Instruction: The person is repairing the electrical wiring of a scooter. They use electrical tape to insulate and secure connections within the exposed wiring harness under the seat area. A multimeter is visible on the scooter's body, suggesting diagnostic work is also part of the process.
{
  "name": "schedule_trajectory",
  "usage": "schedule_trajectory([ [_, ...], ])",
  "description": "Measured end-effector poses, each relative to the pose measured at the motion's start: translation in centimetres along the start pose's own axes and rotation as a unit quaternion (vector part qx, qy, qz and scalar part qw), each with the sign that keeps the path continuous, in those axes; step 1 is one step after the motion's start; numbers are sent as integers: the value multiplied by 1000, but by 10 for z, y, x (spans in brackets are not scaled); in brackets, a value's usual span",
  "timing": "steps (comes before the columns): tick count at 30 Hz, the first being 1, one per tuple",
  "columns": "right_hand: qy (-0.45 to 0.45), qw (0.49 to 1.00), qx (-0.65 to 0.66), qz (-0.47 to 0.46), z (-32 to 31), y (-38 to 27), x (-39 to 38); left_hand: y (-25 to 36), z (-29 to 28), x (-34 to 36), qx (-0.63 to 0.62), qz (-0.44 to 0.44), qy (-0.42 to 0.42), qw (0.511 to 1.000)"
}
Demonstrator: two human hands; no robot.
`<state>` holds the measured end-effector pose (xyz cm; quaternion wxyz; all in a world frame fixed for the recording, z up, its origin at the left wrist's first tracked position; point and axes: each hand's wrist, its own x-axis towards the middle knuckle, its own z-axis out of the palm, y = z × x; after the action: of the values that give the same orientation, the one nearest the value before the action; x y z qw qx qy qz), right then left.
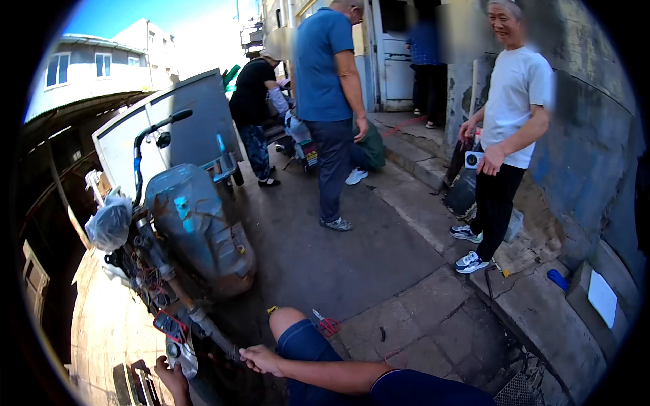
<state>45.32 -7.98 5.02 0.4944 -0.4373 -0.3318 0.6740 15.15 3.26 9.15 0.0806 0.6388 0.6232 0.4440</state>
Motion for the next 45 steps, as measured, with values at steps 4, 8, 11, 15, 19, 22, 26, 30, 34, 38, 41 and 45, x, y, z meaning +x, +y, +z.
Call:
schedule_trajectory([
  [4, 24, 999, 7, -46, -31, -21, -17, -61, 42, 45, 136, 154, -23, 978],
  [8, 76, 995, 22, -59, -48, -27, -41, -61, 76, 63, 208, 209, -72, 953],
  [11, 46, 997, 4, -66, -38, -30, -50, -68, 76, 70, 148, 213, -56, 964],
  [15, 49, 997, 3, -65, -39, -35, -50, -54, 86, 64, 150, 205, -53, 966],
  [19, 19, 998, 8, -61, -18, -42, -44, -98, 79, 81, 351, 331, -21, 876],
  [22, 1, 998, 4, -63, 0, -42, -44, -118, 72, 84, 343, 326, 20, 881],
  [26, 12, 989, -62, -131, -23, -35, -39, 13, 59, 13, -39, 250, 29, 967],
  [30, -1, 947, -195, -254, 16, -61, -36, 92, -21, -31, -131, 236, -66, 961],
  [34, 0, 861, -395, -321, 53, -132, -82, 150, -65, -55, -191, 220, -148, 945],
  [38, 29, 732, -447, -513, 69, -158, -93, 165, -81, -62, -189, 209, -209, 936],
  [41, -70, 763, -485, -421, 67, -141, -66, 177, -96, -69, -181, 203, -221, 936],
  [45, -35, 755, -471, -455, 64, -155, -75, 192, -99, -69, -166, 197, -151, 954],
])
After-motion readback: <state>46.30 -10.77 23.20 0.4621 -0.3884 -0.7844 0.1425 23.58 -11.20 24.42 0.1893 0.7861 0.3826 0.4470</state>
